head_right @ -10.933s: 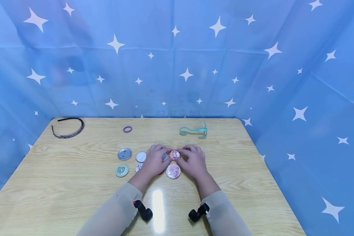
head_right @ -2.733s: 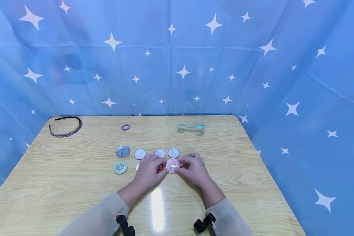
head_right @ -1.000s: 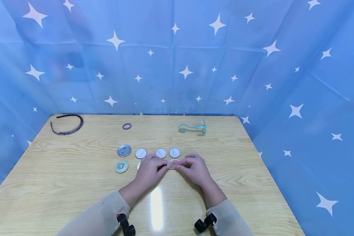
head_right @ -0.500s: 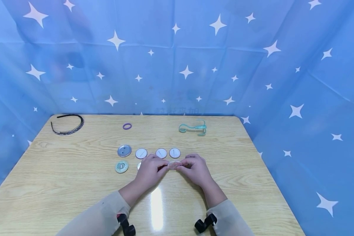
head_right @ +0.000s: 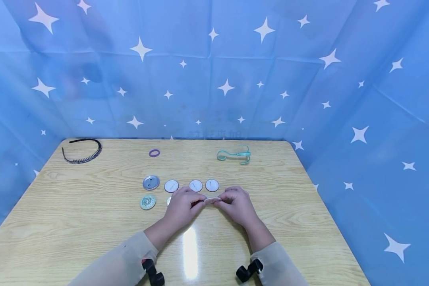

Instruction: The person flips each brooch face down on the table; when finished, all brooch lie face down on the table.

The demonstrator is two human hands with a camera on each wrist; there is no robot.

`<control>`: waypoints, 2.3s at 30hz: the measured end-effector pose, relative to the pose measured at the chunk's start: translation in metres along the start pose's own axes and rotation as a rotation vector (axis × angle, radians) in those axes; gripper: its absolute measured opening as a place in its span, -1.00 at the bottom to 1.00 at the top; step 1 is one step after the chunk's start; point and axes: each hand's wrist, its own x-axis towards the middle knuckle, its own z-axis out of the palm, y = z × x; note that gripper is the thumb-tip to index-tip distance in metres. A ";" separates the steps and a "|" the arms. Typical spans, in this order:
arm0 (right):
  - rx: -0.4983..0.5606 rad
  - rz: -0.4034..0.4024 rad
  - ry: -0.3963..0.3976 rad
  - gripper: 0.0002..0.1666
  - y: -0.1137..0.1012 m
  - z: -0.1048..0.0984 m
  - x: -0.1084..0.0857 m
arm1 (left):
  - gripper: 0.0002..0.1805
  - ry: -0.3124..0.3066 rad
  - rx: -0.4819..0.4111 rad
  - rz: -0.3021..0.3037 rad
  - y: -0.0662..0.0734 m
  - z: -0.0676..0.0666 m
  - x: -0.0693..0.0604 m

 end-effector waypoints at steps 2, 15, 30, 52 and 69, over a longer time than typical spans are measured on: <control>-0.005 0.001 -0.001 -0.92 0.000 0.000 0.000 | -0.89 0.009 -0.002 0.007 0.000 0.001 0.000; -0.033 -0.012 0.006 -0.86 0.001 0.002 0.000 | -0.83 0.027 -0.023 0.076 0.001 0.002 0.000; -0.058 -0.145 -0.020 -0.72 0.009 0.000 0.002 | -0.79 -0.044 -0.011 0.026 0.001 0.000 0.001; -0.096 -0.195 -0.101 -0.73 0.004 -0.006 0.000 | -0.72 -0.094 -0.002 -0.012 0.002 -0.002 0.003; -0.296 -0.350 -0.045 -0.54 0.003 0.002 0.000 | -0.65 -0.128 0.045 0.021 -0.002 0.002 0.001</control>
